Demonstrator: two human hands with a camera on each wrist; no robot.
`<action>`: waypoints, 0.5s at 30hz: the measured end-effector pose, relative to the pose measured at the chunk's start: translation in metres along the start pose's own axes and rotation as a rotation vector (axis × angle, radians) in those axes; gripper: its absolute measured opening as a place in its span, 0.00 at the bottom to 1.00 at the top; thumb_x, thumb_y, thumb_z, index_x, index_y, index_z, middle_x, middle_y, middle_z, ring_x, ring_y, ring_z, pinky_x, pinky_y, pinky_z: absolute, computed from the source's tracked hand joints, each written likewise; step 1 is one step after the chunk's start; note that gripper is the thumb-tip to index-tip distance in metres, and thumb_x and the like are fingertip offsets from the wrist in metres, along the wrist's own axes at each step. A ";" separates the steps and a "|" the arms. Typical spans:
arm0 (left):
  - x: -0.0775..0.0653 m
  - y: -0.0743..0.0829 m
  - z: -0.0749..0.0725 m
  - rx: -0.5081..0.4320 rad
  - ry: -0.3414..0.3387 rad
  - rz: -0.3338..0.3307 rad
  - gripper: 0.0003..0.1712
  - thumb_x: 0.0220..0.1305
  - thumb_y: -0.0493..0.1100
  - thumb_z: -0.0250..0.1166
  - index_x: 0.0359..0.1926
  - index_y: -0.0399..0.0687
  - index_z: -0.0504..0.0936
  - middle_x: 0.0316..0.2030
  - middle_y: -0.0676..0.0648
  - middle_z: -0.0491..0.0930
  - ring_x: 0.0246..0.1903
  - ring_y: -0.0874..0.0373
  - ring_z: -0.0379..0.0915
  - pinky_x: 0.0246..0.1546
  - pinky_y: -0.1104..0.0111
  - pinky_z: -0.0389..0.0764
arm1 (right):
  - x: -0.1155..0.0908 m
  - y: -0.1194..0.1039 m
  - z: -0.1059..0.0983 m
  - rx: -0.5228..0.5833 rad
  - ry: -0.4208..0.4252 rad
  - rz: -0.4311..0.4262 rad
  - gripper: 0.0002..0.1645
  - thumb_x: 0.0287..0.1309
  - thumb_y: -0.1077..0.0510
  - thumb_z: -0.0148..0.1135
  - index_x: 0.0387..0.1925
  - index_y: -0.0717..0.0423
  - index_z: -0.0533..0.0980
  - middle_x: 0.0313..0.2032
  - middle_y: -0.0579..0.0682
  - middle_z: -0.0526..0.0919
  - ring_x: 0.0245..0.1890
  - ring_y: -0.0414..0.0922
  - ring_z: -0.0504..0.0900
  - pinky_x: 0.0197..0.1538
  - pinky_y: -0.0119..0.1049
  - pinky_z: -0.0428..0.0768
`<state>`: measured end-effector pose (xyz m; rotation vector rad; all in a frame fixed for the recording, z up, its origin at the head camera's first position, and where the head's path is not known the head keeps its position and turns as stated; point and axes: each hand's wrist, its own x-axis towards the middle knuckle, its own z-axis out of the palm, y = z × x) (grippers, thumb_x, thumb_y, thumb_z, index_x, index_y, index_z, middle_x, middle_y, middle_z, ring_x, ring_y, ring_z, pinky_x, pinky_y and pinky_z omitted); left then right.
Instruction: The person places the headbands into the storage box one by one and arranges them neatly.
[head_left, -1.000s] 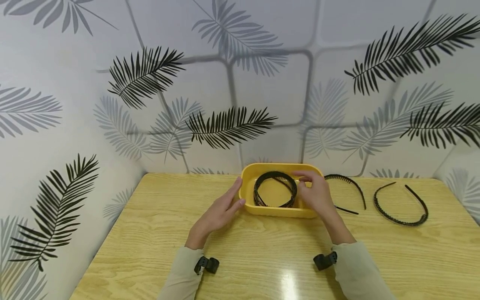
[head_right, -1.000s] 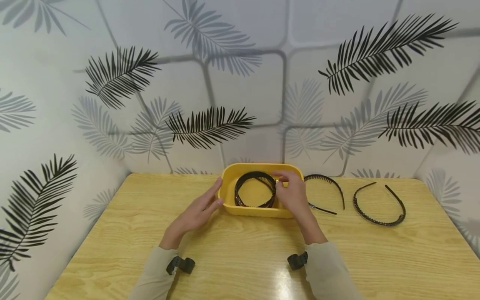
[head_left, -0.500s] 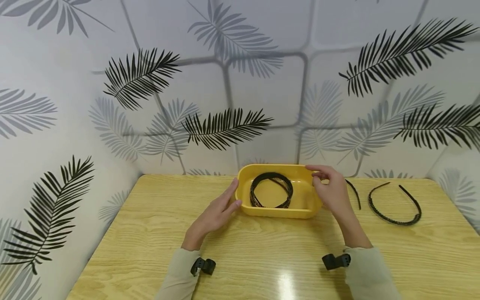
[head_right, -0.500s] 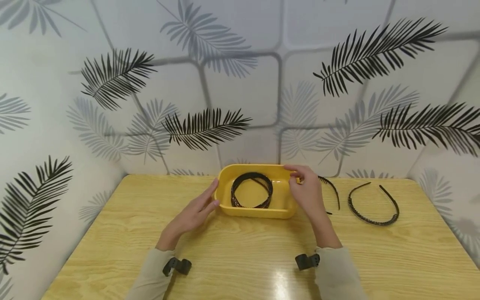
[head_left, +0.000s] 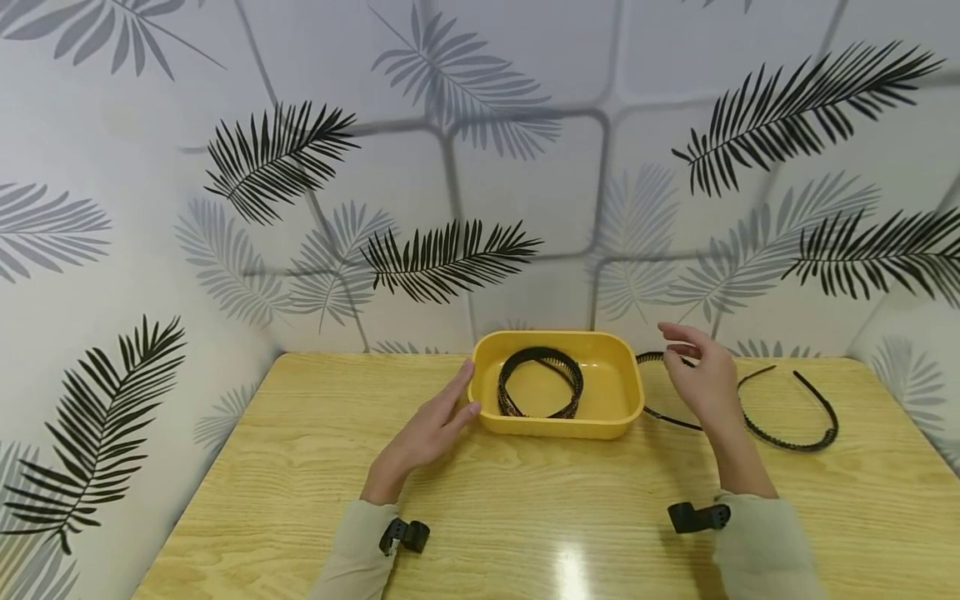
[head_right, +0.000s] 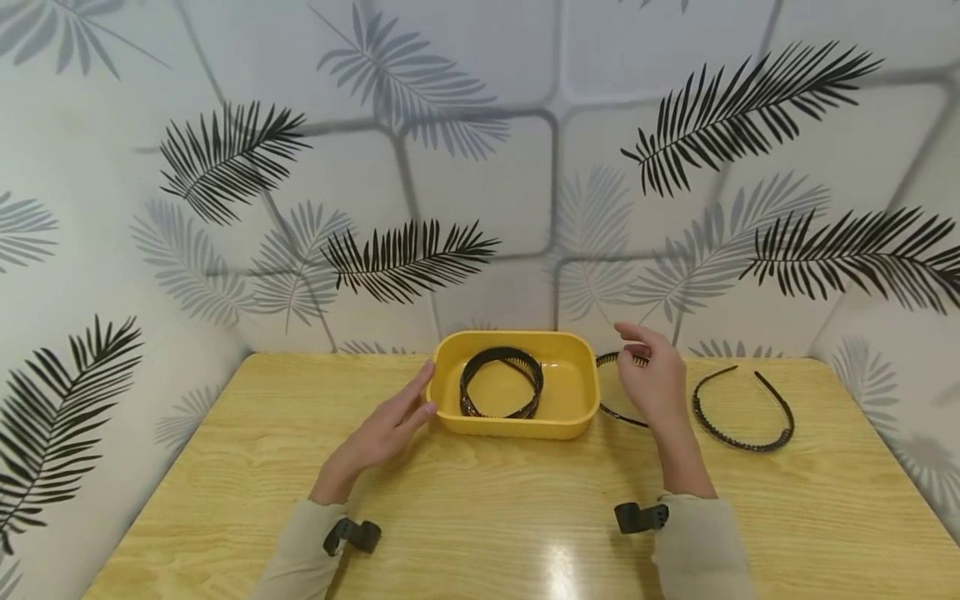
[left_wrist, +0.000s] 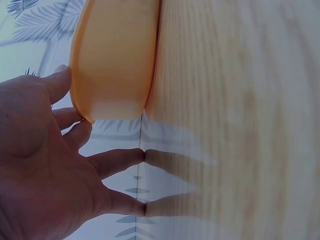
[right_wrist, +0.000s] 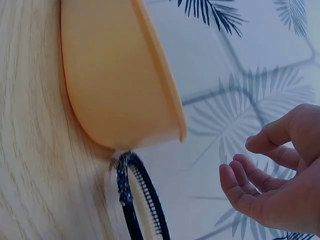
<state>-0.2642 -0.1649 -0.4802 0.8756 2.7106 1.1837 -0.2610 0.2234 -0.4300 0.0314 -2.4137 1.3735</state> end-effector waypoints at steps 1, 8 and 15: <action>0.000 0.000 0.000 0.000 0.000 0.000 0.38 0.83 0.48 0.49 0.82 0.41 0.43 0.81 0.41 0.42 0.79 0.51 0.39 0.78 0.56 0.48 | 0.000 0.002 -0.002 0.003 -0.006 0.012 0.24 0.70 0.65 0.53 0.65 0.59 0.78 0.59 0.62 0.81 0.54 0.53 0.80 0.28 0.24 0.74; 0.000 0.002 -0.001 0.004 -0.001 -0.004 0.38 0.84 0.48 0.48 0.82 0.41 0.43 0.81 0.42 0.41 0.79 0.52 0.39 0.78 0.58 0.47 | 0.002 0.019 -0.014 -0.031 -0.018 0.052 0.26 0.68 0.65 0.54 0.66 0.63 0.76 0.62 0.65 0.75 0.60 0.63 0.76 0.39 0.21 0.73; 0.000 0.002 -0.001 -0.002 -0.002 0.011 0.38 0.84 0.47 0.48 0.82 0.39 0.42 0.81 0.41 0.41 0.79 0.50 0.40 0.78 0.56 0.48 | 0.005 0.039 -0.017 -0.086 -0.063 0.118 0.27 0.66 0.66 0.53 0.66 0.65 0.75 0.68 0.70 0.67 0.65 0.68 0.70 0.49 0.47 0.80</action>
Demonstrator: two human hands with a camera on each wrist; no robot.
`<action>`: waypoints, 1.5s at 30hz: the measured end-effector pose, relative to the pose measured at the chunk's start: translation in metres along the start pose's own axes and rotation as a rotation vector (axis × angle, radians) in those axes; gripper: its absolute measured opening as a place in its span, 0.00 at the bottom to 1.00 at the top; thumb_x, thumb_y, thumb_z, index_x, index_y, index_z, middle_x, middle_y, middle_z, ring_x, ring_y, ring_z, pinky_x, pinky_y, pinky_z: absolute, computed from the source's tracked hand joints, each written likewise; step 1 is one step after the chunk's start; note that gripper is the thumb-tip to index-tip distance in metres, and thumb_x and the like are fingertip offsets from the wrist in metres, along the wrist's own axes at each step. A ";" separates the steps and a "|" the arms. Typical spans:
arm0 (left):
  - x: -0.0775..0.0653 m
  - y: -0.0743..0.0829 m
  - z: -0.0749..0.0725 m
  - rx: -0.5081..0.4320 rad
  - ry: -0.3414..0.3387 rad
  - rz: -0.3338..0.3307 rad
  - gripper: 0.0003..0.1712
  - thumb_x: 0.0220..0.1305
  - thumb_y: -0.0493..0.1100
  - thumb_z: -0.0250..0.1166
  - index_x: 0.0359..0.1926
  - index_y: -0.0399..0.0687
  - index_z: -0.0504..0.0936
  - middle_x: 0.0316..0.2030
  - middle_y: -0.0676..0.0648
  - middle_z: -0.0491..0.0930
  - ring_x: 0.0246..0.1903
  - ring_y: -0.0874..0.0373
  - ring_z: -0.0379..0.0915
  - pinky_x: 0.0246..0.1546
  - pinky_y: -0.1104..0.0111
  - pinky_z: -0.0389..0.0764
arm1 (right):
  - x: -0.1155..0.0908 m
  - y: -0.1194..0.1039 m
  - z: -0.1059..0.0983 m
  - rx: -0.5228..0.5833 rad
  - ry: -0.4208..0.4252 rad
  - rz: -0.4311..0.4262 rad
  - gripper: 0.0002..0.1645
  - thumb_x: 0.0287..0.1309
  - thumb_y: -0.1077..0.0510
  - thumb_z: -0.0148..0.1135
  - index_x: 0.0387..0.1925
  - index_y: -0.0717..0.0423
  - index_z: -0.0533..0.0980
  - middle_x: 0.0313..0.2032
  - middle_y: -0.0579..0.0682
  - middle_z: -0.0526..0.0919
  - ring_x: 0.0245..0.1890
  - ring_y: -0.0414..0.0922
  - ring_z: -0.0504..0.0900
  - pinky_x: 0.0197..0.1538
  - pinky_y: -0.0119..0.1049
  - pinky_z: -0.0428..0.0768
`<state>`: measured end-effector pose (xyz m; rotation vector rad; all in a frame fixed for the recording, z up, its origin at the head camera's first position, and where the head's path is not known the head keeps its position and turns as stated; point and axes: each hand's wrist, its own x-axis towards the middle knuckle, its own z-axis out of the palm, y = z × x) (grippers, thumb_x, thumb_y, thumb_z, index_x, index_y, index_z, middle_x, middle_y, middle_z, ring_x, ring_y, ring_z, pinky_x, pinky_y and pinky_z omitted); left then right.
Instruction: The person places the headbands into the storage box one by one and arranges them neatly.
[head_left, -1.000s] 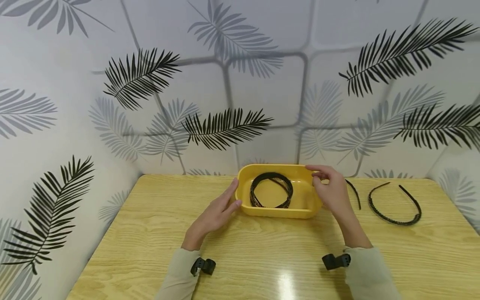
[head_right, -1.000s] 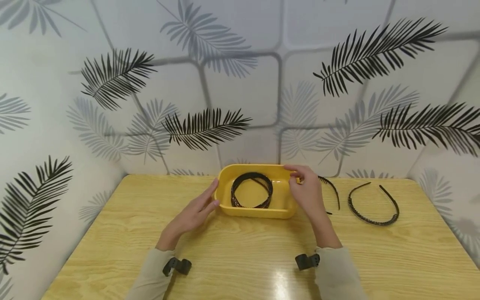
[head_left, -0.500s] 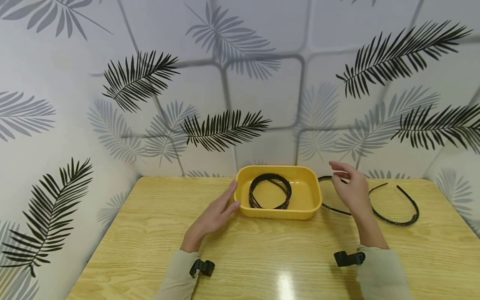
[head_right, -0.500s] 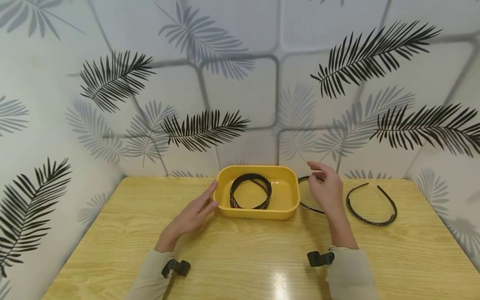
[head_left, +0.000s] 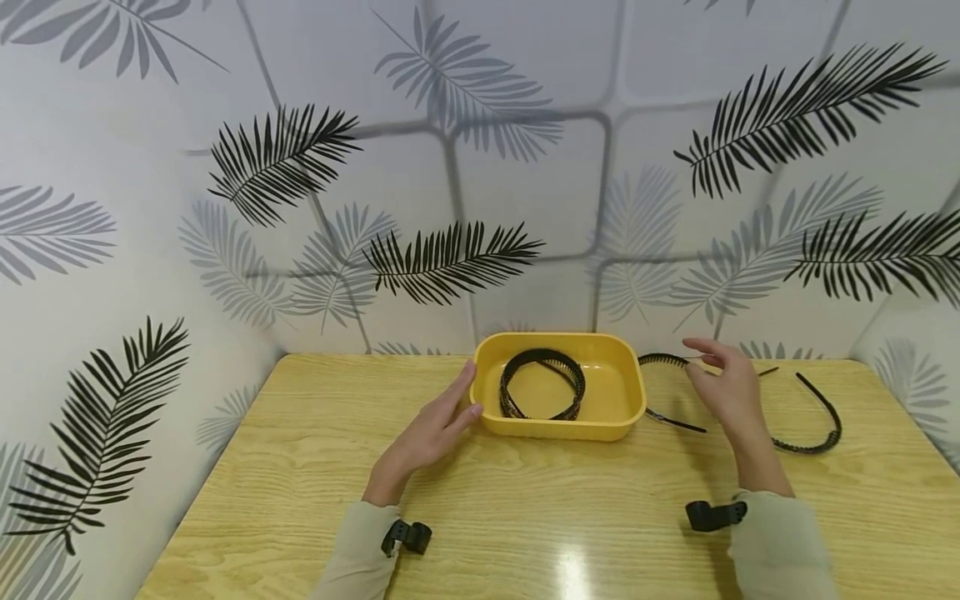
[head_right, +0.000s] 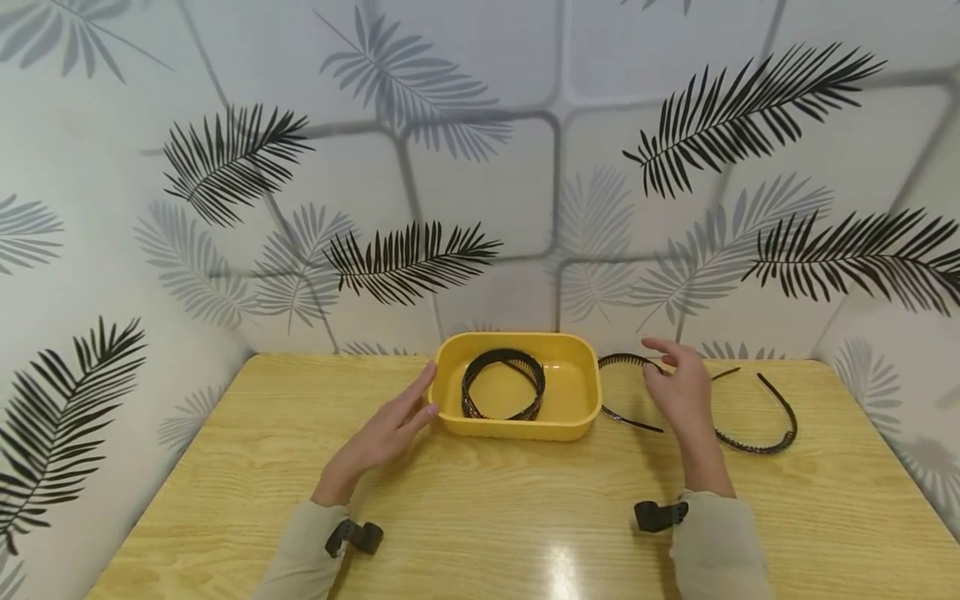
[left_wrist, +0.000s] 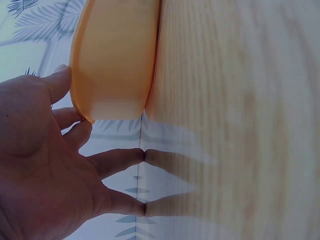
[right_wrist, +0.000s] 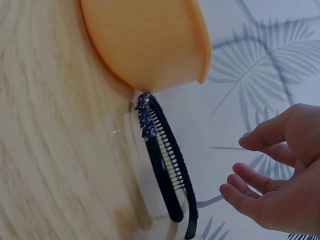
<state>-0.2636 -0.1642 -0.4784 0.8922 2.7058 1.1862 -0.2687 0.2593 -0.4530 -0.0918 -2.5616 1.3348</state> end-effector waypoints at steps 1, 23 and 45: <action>0.000 0.000 0.000 -0.003 -0.001 0.000 0.38 0.84 0.47 0.48 0.82 0.39 0.42 0.81 0.41 0.41 0.79 0.50 0.40 0.78 0.56 0.48 | 0.001 0.003 0.000 -0.002 -0.011 0.011 0.28 0.66 0.66 0.52 0.67 0.65 0.74 0.69 0.71 0.65 0.65 0.68 0.69 0.53 0.53 0.81; 0.001 0.001 0.002 -0.008 -0.007 0.003 0.38 0.84 0.47 0.48 0.82 0.40 0.42 0.81 0.40 0.41 0.79 0.50 0.39 0.78 0.56 0.47 | 0.011 0.036 -0.002 -0.113 -0.190 0.094 0.27 0.72 0.62 0.51 0.69 0.68 0.70 0.69 0.78 0.62 0.66 0.74 0.66 0.34 0.47 0.78; 0.000 -0.002 0.000 -0.007 0.015 0.007 0.37 0.84 0.45 0.48 0.81 0.37 0.43 0.81 0.37 0.42 0.79 0.47 0.40 0.77 0.54 0.48 | 0.011 0.035 -0.007 -0.113 -0.252 0.141 0.29 0.65 0.67 0.44 0.65 0.71 0.73 0.64 0.77 0.70 0.50 0.64 0.74 0.32 0.40 0.67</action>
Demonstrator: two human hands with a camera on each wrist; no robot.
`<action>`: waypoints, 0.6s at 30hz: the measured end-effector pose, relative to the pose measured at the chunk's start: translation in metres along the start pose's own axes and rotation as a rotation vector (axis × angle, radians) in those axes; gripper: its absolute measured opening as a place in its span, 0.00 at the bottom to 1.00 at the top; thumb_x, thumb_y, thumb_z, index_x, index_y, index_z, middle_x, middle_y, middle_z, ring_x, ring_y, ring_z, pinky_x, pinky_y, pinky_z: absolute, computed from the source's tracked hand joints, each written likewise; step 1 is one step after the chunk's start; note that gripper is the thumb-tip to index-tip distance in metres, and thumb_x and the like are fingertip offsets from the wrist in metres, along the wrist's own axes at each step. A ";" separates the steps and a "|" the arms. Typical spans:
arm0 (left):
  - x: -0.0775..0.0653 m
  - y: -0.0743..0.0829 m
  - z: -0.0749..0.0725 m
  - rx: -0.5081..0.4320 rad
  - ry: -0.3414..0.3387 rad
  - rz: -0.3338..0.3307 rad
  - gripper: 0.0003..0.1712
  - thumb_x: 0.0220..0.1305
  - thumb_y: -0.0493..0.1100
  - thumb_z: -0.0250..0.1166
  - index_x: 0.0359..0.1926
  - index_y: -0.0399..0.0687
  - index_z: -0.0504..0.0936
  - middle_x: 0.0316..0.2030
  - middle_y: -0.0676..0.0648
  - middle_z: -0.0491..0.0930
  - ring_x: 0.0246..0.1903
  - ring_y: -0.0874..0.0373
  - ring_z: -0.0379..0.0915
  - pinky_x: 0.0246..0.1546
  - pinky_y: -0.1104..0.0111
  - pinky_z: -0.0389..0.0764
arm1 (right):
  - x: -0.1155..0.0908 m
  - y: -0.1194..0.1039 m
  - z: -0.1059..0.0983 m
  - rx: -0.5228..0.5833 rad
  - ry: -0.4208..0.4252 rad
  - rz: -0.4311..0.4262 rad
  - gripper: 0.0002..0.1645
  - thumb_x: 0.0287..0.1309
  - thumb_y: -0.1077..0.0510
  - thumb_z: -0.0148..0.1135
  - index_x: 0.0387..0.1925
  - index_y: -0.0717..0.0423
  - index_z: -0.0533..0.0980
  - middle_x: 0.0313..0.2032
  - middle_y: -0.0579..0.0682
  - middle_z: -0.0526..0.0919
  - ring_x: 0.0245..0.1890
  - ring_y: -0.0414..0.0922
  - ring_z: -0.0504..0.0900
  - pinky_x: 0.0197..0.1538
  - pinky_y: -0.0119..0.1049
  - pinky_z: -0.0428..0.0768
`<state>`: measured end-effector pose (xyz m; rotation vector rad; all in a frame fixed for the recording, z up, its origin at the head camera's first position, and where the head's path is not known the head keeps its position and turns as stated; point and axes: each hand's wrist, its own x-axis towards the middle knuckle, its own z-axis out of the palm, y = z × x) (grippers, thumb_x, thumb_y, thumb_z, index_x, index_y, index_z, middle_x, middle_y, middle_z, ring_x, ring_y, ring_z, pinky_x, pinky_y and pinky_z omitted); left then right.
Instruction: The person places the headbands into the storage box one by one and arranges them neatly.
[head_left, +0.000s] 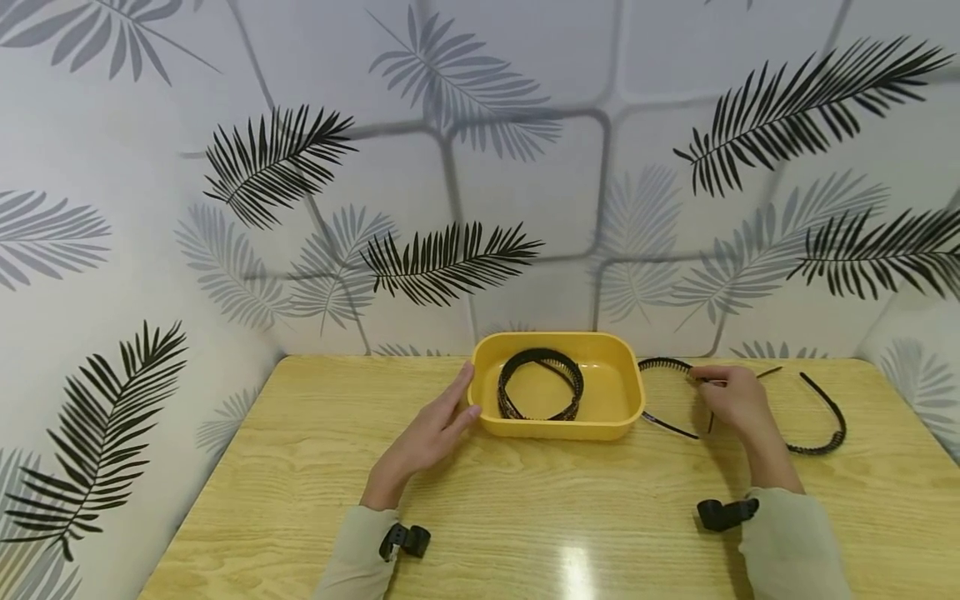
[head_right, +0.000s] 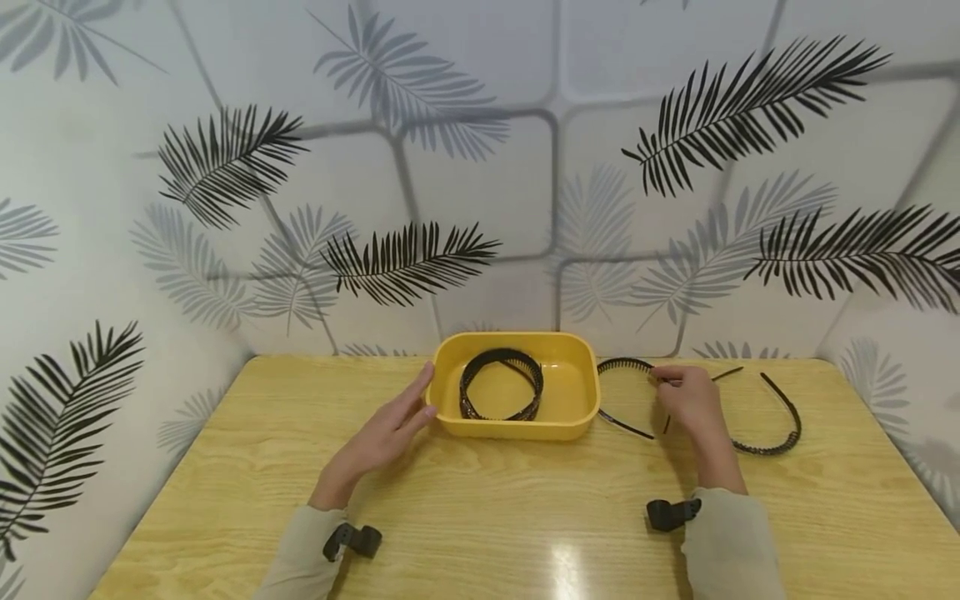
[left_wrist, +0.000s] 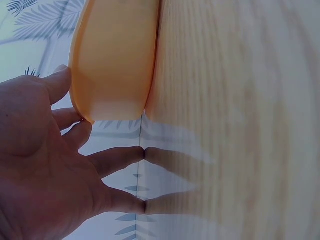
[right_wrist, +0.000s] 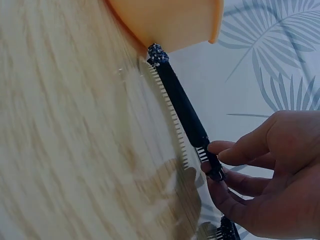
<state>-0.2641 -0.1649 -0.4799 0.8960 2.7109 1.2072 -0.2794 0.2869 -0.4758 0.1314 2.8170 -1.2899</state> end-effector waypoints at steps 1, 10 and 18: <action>0.000 0.000 0.000 -0.001 0.000 -0.001 0.37 0.84 0.45 0.48 0.81 0.37 0.43 0.81 0.38 0.41 0.79 0.47 0.40 0.77 0.54 0.48 | -0.001 0.001 -0.001 0.002 0.000 -0.007 0.29 0.65 0.67 0.44 0.65 0.71 0.73 0.65 0.77 0.69 0.48 0.61 0.73 0.32 0.39 0.67; 0.000 -0.001 0.000 -0.004 0.010 0.003 0.38 0.83 0.46 0.49 0.81 0.37 0.43 0.81 0.39 0.41 0.79 0.47 0.40 0.77 0.53 0.48 | -0.004 0.005 -0.008 0.003 0.008 -0.057 0.25 0.71 0.64 0.49 0.65 0.70 0.74 0.65 0.76 0.70 0.60 0.69 0.72 0.39 0.40 0.74; -0.001 0.001 0.000 -0.009 0.009 -0.004 0.38 0.83 0.46 0.49 0.81 0.37 0.43 0.81 0.39 0.42 0.79 0.46 0.40 0.77 0.52 0.48 | -0.011 0.006 -0.013 0.081 -0.026 -0.069 0.24 0.75 0.63 0.53 0.66 0.72 0.73 0.64 0.76 0.72 0.47 0.58 0.86 0.42 0.36 0.84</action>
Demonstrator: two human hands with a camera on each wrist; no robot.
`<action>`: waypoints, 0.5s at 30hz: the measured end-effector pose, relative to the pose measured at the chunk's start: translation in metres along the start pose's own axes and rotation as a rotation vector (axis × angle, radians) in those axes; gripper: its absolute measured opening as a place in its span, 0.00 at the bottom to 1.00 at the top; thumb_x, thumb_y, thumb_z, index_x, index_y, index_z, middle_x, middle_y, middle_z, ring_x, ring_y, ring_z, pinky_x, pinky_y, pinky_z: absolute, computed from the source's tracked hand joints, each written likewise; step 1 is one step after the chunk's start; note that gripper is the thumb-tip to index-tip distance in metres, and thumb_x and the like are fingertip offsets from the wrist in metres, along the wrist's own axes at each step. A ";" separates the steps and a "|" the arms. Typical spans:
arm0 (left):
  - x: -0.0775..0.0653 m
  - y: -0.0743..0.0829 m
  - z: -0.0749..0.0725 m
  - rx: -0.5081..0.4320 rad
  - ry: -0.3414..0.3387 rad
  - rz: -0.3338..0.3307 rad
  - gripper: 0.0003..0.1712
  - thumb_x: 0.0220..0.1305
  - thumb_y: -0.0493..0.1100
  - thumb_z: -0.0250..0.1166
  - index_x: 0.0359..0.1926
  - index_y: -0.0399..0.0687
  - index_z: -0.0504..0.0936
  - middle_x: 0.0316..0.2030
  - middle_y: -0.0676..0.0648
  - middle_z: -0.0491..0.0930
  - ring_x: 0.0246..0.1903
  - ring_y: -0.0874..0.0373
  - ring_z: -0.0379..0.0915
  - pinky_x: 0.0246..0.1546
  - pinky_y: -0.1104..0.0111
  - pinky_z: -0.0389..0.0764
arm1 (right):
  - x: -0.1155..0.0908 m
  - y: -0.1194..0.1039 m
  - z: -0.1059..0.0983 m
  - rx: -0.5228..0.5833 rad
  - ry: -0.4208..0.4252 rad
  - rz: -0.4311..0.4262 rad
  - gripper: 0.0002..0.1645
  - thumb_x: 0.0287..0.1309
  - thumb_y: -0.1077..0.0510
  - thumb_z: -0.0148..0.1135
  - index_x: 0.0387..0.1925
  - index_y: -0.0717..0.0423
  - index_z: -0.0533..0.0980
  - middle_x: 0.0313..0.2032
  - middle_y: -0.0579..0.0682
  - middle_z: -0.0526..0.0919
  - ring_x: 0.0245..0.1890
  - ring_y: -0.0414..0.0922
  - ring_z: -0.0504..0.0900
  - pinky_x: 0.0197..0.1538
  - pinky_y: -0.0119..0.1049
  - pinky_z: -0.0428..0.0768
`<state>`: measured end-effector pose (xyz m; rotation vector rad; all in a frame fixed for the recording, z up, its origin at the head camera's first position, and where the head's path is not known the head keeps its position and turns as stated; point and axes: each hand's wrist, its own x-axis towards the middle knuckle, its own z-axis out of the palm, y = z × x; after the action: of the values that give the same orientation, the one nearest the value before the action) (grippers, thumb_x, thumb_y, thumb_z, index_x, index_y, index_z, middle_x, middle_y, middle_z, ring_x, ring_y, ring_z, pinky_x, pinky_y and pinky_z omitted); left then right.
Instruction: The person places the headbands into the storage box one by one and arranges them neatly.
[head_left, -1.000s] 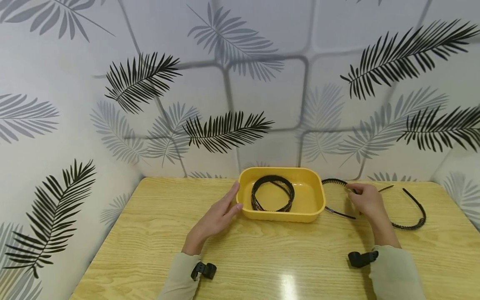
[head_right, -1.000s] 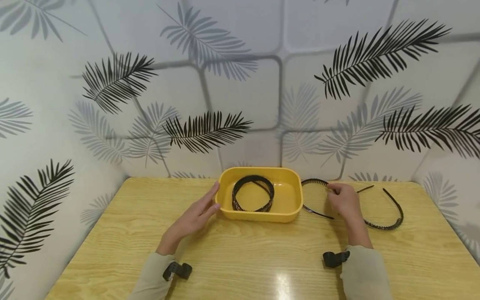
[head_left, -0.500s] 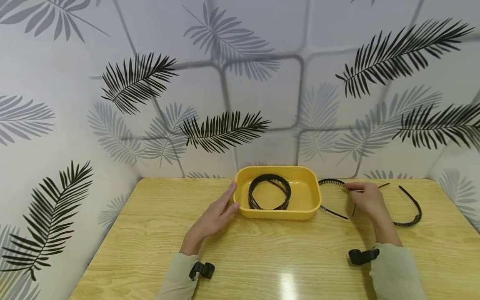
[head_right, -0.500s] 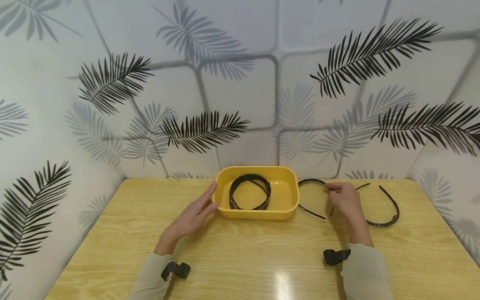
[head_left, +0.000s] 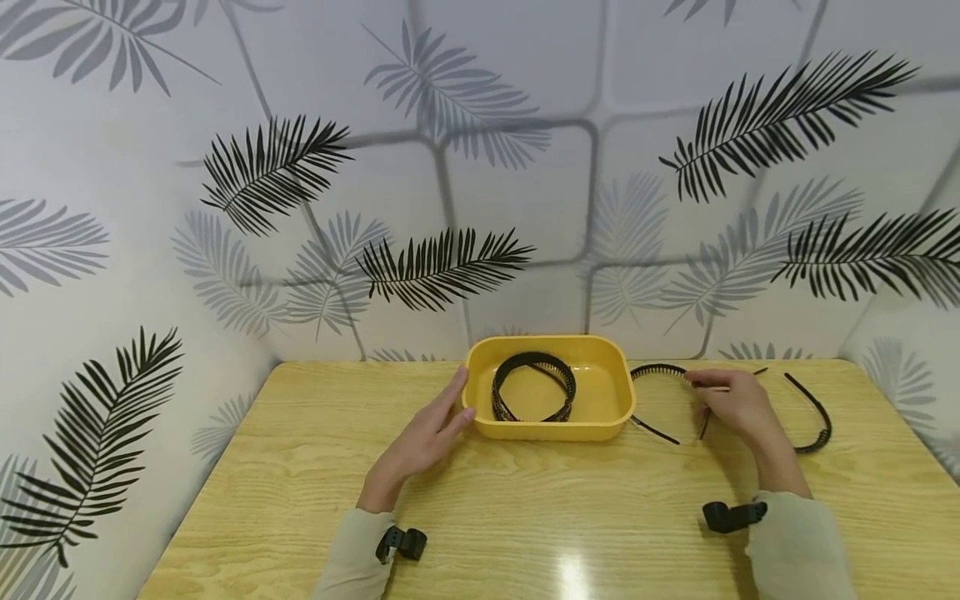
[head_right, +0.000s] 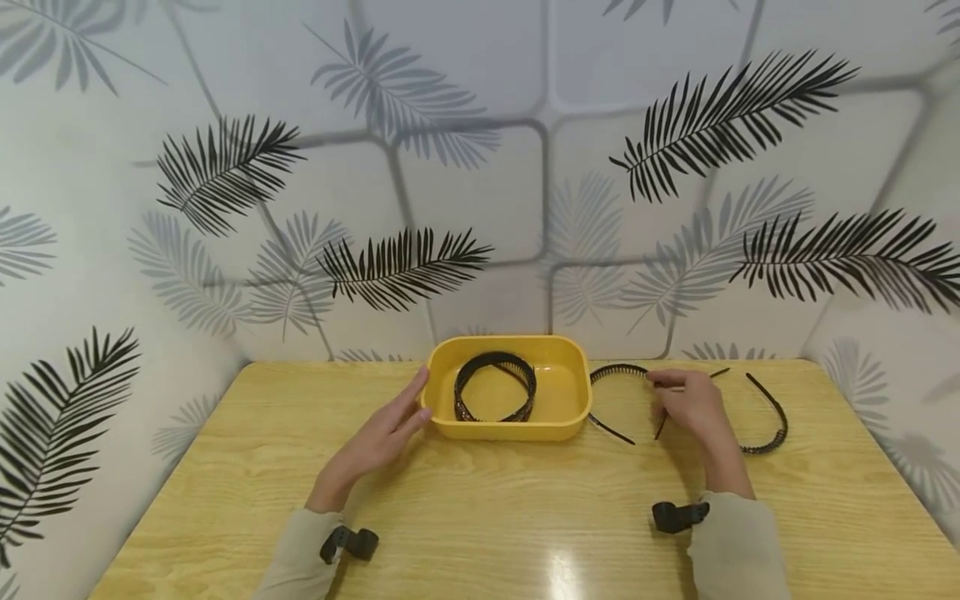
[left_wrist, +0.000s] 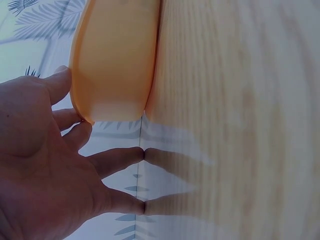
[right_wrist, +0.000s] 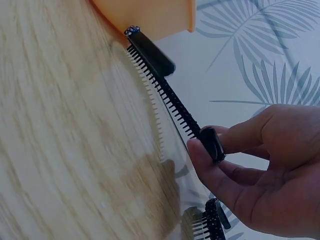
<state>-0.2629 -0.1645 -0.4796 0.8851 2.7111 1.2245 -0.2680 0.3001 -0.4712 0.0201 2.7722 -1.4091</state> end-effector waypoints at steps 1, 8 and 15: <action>0.000 0.000 0.000 0.000 0.000 -0.003 0.38 0.83 0.46 0.49 0.81 0.37 0.43 0.81 0.39 0.42 0.79 0.46 0.40 0.77 0.52 0.48 | 0.000 -0.001 0.000 0.026 -0.012 0.003 0.24 0.76 0.63 0.53 0.67 0.73 0.72 0.64 0.76 0.72 0.44 0.55 0.87 0.41 0.35 0.85; 0.001 0.001 -0.002 -0.003 -0.001 0.001 0.38 0.83 0.46 0.49 0.82 0.38 0.43 0.81 0.38 0.42 0.79 0.46 0.40 0.77 0.52 0.48 | -0.003 -0.005 -0.007 0.198 -0.061 -0.023 0.25 0.79 0.66 0.45 0.70 0.77 0.65 0.64 0.78 0.70 0.40 0.47 0.88 0.45 0.41 0.88; 0.001 0.001 0.000 -0.011 -0.005 0.002 0.38 0.83 0.45 0.50 0.81 0.37 0.43 0.81 0.38 0.42 0.79 0.46 0.40 0.77 0.52 0.48 | -0.005 -0.002 -0.010 0.237 -0.108 0.000 0.27 0.76 0.71 0.46 0.71 0.80 0.60 0.59 0.78 0.73 0.39 0.46 0.88 0.46 0.43 0.88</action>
<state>-0.2636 -0.1637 -0.4785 0.8878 2.6983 1.2345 -0.2632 0.3067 -0.4638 -0.0490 2.5059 -1.6767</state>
